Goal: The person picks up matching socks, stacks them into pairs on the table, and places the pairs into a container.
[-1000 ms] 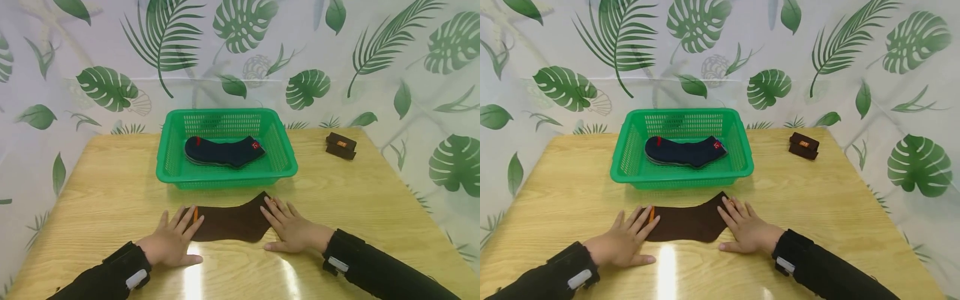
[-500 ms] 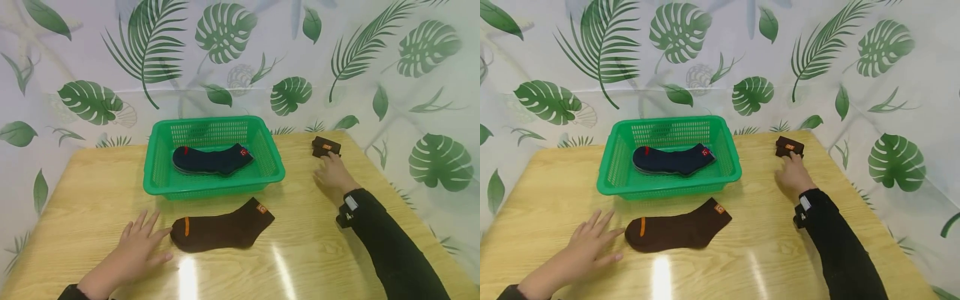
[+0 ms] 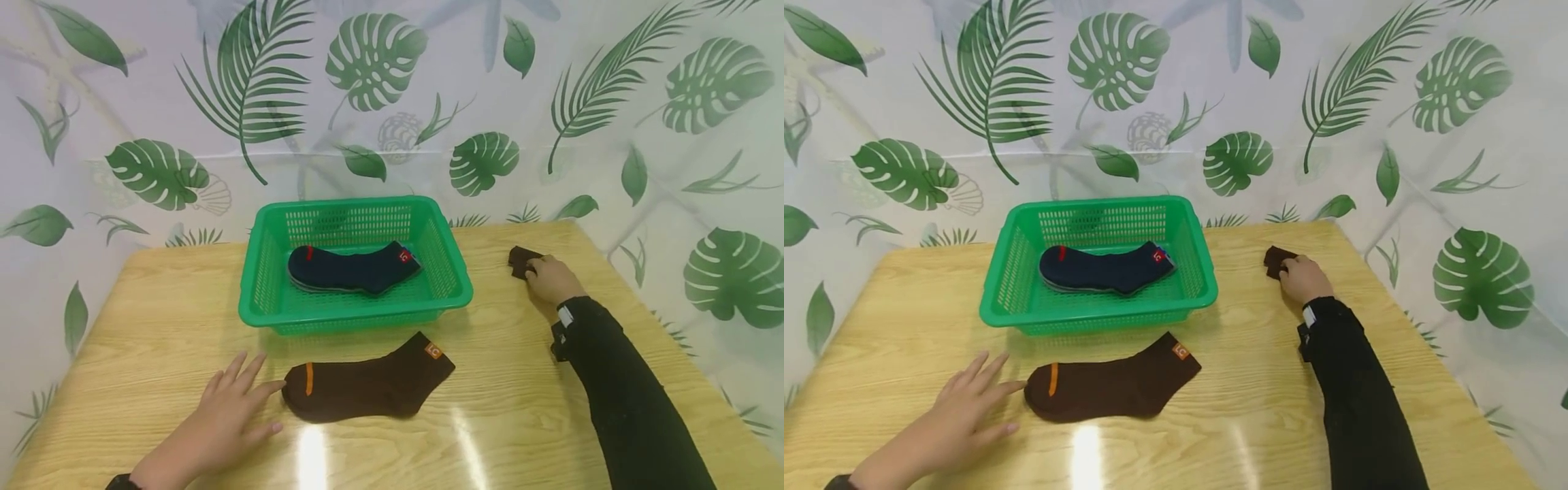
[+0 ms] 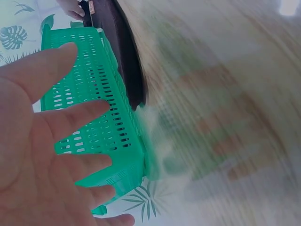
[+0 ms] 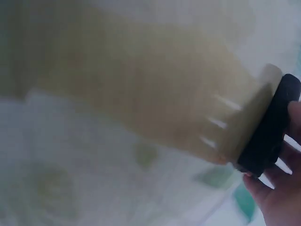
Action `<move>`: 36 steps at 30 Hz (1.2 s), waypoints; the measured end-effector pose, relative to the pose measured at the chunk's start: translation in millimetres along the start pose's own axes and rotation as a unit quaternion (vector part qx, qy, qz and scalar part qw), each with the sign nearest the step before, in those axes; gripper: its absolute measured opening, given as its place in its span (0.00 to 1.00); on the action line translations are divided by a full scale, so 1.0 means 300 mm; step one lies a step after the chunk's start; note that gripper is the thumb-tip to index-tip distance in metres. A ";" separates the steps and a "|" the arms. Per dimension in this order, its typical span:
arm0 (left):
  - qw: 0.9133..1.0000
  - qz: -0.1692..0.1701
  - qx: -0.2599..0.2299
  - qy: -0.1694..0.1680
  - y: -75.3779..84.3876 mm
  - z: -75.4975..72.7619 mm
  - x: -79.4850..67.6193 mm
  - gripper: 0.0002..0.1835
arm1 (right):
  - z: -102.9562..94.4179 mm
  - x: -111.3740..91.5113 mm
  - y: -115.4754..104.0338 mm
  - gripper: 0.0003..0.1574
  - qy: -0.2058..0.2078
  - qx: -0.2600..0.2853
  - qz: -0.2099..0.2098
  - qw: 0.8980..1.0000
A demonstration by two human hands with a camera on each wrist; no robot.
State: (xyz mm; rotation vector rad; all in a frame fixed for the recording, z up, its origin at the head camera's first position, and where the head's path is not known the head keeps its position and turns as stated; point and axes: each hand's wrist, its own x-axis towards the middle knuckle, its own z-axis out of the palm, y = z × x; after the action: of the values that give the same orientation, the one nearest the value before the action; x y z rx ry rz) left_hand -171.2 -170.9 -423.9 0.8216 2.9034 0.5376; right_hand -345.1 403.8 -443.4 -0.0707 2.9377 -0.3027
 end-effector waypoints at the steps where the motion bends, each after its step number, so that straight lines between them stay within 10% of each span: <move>1: 1.000 0.001 -0.002 -0.001 0.002 0.001 0.000 0.27 | 0.005 -0.013 -0.020 0.28 0.007 -0.017 -0.015 1.000; 11: 0.999 0.041 -0.008 -0.013 0.049 -0.003 0.043 0.24 | 0.043 -0.209 -0.321 0.06 -0.041 -0.035 -0.147 0.988; 20: 0.996 0.067 -0.031 -0.041 0.122 -0.022 0.110 0.22 | 0.028 -0.353 -0.499 0.17 -0.036 -0.010 -0.234 0.971; 27: 0.992 0.111 -0.063 0.020 0.174 -0.011 0.186 0.21 | -0.088 -0.373 -0.603 0.19 -0.030 0.156 -0.219 0.963; 31: 0.984 0.082 -0.156 0.028 0.230 0.013 0.235 0.24 | -0.096 -0.393 -0.695 0.18 -0.055 0.284 -0.189 0.938; 36: 0.950 0.014 -0.296 0.097 0.273 0.044 0.272 0.20 | -0.077 -0.417 -0.782 0.12 -0.113 0.466 -0.185 0.858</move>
State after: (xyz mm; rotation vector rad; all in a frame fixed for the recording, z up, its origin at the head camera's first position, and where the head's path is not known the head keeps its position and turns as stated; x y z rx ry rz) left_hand -198.2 -59.1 -405.6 0.7433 2.6253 1.4671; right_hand -220.0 187.2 -350.1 -0.4821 2.2171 -1.5888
